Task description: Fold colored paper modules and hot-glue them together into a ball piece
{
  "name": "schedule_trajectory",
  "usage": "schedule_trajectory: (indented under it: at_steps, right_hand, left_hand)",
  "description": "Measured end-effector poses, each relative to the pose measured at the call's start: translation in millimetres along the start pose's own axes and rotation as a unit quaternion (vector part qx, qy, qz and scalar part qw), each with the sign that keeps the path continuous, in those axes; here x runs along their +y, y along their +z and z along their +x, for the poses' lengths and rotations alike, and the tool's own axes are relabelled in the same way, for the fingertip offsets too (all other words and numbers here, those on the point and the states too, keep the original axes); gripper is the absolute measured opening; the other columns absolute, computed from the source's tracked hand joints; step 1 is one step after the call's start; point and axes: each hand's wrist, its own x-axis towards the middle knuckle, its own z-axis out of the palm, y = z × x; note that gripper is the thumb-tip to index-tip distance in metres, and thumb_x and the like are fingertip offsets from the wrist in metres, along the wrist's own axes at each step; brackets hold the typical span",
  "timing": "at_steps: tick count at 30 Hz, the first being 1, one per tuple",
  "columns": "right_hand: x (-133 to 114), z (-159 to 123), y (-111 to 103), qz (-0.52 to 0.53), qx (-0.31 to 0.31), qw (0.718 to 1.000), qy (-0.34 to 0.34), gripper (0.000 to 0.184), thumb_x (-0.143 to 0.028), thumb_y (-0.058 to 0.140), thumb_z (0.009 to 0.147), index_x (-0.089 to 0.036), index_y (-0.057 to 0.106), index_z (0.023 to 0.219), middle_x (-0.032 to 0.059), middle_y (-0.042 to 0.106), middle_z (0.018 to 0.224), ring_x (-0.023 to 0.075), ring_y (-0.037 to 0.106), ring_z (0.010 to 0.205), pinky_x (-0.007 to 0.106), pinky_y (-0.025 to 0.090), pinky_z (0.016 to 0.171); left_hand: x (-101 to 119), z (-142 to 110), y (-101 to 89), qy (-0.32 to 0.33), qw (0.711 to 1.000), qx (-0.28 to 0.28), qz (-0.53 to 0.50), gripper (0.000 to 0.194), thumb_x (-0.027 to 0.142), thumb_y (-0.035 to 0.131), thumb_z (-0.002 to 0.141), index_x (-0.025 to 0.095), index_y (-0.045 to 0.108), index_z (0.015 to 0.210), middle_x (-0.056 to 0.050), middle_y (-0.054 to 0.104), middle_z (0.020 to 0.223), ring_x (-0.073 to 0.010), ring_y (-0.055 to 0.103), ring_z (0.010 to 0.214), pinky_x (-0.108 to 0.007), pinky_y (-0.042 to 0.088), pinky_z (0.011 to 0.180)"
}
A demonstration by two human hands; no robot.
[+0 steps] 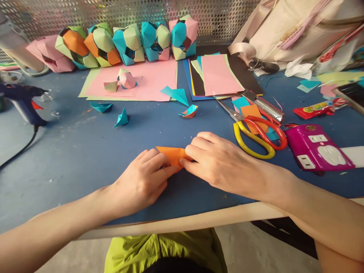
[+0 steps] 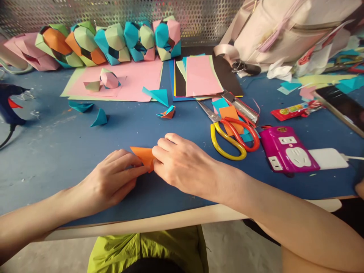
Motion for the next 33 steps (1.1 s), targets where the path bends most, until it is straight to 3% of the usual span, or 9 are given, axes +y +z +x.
schedule_trajectory:
  at_steps: [10, 17, 21, 24, 28, 33]
  right_hand:
    - [-0.7, -1.9, -0.8, -0.007, -0.017, 1.0, 0.002, 0.02, -0.007, 0.051, 0.087, -0.017, 0.067, 0.08, 0.0045, 0.052, 0.072, 0.0194, 0.044, 0.072, 0.037, 0.037, 0.074]
    - [-1.6, -4.3, -3.0, 0.004, -0.029, 0.999, 0.013, 0.018, -0.009, 0.051, 0.089, -0.016, 0.067, 0.084, 0.004, 0.054, 0.075, 0.019, 0.045, 0.073, 0.035, 0.038, 0.072]
    - [-3.7, 0.2, -4.8, 0.035, 0.029, 0.998, 0.037, 0.025, -0.008, 0.047, 0.091, -0.015, 0.066, 0.077, 0.0047, 0.059, 0.074, 0.0189, 0.049, 0.074, 0.035, 0.04, 0.073]
    - [-6.2, 3.1, -2.8, 0.033, 0.063, 0.996, 0.051, 0.029, -0.006, 0.039, 0.094, -0.01, 0.068, 0.094, 0.0088, 0.067, 0.084, 0.02, 0.055, 0.082, 0.036, 0.043, 0.076]
    - [-10.6, 2.8, -0.2, 0.013, 0.068, 0.996, 0.055, 0.035, -0.006, 0.033, 0.097, 0.0, 0.059, 0.119, 0.0151, 0.07, 0.1, 0.0216, 0.06, 0.091, 0.038, 0.047, 0.08]
    - [-21.1, 0.8, -0.5, -0.006, 0.038, 0.997, 0.07, 0.036, -0.001, 0.035, 0.093, 0.003, 0.057, 0.121, 0.0193, 0.068, 0.111, 0.0235, 0.062, 0.099, 0.04, 0.047, 0.087]
  left_hand:
    - [1.5, 0.7, 2.8, 0.02, 1.0, 0.012, 0.011, 0.034, 0.003, 0.04, 0.085, 0.012, 0.067, 0.104, -0.009, 0.064, 0.085, -0.0182, 0.053, 0.073, -0.032, 0.048, 0.062]
    - [11.2, 1.3, 3.4, 0.024, 0.995, 0.027, 0.095, 0.03, 0.003, 0.042, 0.084, 0.011, 0.068, 0.096, -0.011, 0.068, 0.088, -0.0202, 0.055, 0.072, -0.033, 0.047, 0.06]
    - [15.8, 1.3, 5.9, 0.027, 0.993, 0.037, 0.113, 0.029, 0.003, 0.044, 0.082, 0.008, 0.069, 0.096, -0.017, 0.069, 0.104, -0.0268, 0.061, 0.095, -0.039, 0.053, 0.075]
    - [16.6, -0.7, 7.8, 0.024, 0.993, 0.037, 0.109, 0.029, 0.004, 0.045, 0.081, 0.006, 0.069, 0.098, -0.022, 0.065, 0.116, -0.0337, 0.058, 0.113, -0.045, 0.053, 0.086]
    - [16.5, -2.8, 9.3, 0.016, 0.994, 0.029, 0.107, 0.031, 0.006, 0.046, 0.081, 0.005, 0.069, 0.102, -0.025, 0.063, 0.121, -0.0363, 0.056, 0.12, -0.05, 0.052, 0.092]
    - [16.6, -1.7, 9.4, 0.019, 0.995, 0.024, 0.096, 0.027, 0.006, 0.047, 0.083, 0.005, 0.07, 0.096, -0.026, 0.064, 0.121, -0.0365, 0.056, 0.122, -0.051, 0.049, 0.098]
